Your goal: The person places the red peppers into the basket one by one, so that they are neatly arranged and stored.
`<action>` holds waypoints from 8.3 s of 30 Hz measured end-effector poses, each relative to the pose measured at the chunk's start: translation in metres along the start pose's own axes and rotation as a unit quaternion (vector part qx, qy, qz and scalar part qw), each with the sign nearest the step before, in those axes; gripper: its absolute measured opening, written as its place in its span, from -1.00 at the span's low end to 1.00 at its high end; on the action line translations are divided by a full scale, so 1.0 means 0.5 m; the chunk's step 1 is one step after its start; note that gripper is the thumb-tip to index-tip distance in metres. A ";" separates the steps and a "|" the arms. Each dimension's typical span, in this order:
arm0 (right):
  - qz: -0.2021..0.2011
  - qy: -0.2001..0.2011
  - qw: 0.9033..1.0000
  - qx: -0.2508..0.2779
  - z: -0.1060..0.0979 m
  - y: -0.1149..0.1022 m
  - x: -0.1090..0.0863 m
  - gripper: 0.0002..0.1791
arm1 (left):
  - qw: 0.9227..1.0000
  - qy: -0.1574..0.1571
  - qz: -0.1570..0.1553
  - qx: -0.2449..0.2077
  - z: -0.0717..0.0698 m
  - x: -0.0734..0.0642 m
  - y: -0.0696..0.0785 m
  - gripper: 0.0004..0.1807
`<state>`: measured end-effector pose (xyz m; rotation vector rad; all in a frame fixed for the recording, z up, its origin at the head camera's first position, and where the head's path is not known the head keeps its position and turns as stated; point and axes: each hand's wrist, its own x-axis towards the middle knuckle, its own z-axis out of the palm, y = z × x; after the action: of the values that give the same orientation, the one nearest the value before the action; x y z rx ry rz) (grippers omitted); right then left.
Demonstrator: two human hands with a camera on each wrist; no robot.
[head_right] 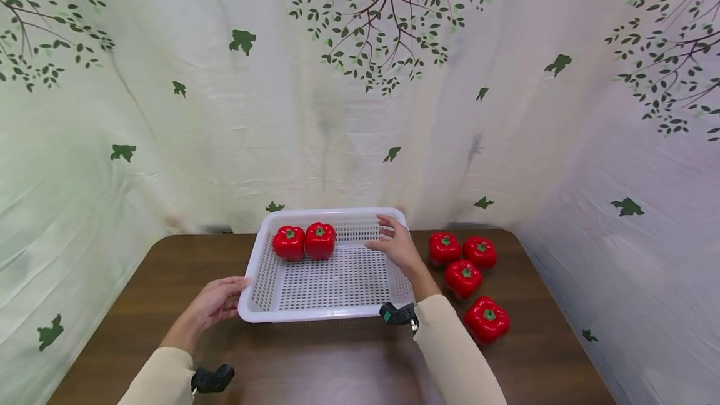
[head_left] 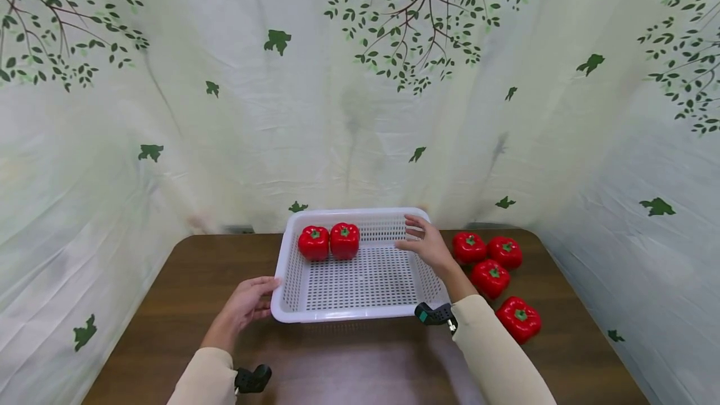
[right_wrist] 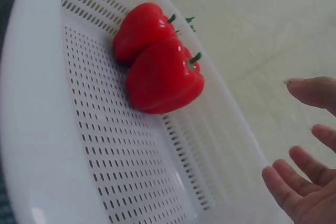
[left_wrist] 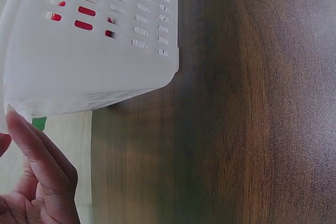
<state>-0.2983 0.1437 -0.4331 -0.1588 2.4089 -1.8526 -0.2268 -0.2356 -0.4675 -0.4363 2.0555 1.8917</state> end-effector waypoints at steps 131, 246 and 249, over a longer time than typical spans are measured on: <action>0.039 0.102 0.963 -0.244 -0.242 0.015 -0.170 -0.15 | 1.000 -0.017 -0.003 0.007 -0.011 0.001 0.011 -0.45; 0.034 -0.073 0.979 -0.189 0.015 0.028 0.087 -0.16 | 1.000 0.004 -0.004 0.003 0.021 -0.016 0.009 -0.54; 0.023 -0.066 0.981 -0.181 0.003 0.017 0.074 -0.17 | 1.000 0.003 -0.002 0.002 0.017 -0.015 0.008 -0.53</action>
<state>-0.3350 0.1393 -0.4420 -0.2421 2.6035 -1.3228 -0.2213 -0.2268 -0.4612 -0.4454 2.0603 1.8858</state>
